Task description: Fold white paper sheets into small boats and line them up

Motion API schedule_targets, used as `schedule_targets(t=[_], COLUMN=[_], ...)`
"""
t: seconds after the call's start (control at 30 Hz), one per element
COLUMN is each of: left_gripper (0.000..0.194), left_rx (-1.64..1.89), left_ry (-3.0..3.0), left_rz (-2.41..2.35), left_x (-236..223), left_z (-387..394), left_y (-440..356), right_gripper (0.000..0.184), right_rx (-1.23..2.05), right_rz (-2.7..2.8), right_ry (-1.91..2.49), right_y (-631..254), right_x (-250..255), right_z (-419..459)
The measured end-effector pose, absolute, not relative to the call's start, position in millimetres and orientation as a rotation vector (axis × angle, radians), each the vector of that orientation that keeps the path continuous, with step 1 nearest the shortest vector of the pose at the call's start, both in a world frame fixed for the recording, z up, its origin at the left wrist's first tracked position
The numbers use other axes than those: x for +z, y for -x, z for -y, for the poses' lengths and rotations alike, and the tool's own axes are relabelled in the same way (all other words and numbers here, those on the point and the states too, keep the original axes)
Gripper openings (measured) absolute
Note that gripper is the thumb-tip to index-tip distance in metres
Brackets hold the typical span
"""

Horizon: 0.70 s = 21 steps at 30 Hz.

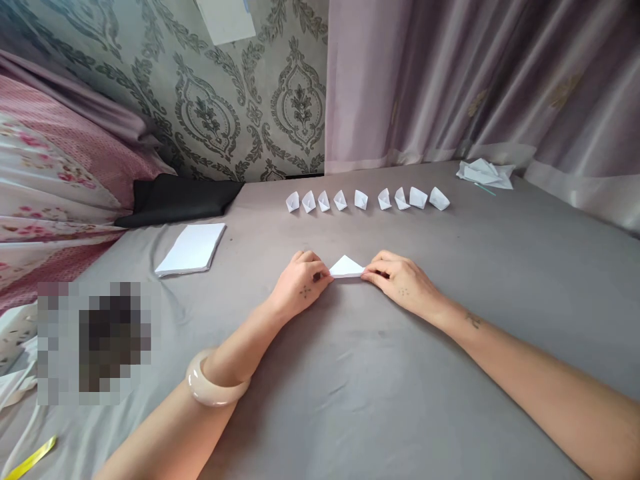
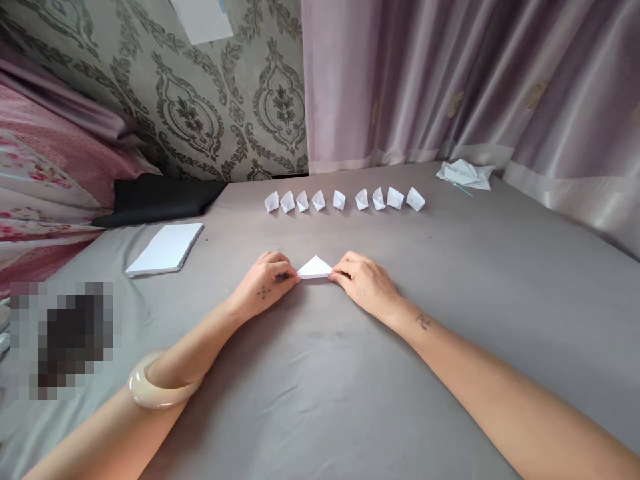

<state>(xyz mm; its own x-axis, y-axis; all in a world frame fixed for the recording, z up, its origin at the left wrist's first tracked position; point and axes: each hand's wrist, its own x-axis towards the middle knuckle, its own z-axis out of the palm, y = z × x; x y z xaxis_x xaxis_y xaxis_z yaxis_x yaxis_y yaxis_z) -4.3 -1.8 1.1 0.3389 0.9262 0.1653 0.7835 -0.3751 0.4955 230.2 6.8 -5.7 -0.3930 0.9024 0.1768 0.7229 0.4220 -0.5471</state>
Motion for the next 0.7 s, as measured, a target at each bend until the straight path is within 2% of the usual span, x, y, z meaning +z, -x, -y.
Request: schedule_targets(t=[0.2, 0.7], left_gripper=[0.023, 0.032], left_rx=[0.595, 0.56], left_ry=[-1.885, -1.862], left_rz=[-1.63, -1.607], left_x=[2, 5], left_z=[-3, -10], left_y=[6, 8], right_gripper=[0.024, 0.041], right_rx=[0.848, 0.922], right_rz=[2.027, 2.035], right_ry=[1.492, 1.611], right_y=[-230, -230], right_x=[-1, 2], right_z=[-13, -29])
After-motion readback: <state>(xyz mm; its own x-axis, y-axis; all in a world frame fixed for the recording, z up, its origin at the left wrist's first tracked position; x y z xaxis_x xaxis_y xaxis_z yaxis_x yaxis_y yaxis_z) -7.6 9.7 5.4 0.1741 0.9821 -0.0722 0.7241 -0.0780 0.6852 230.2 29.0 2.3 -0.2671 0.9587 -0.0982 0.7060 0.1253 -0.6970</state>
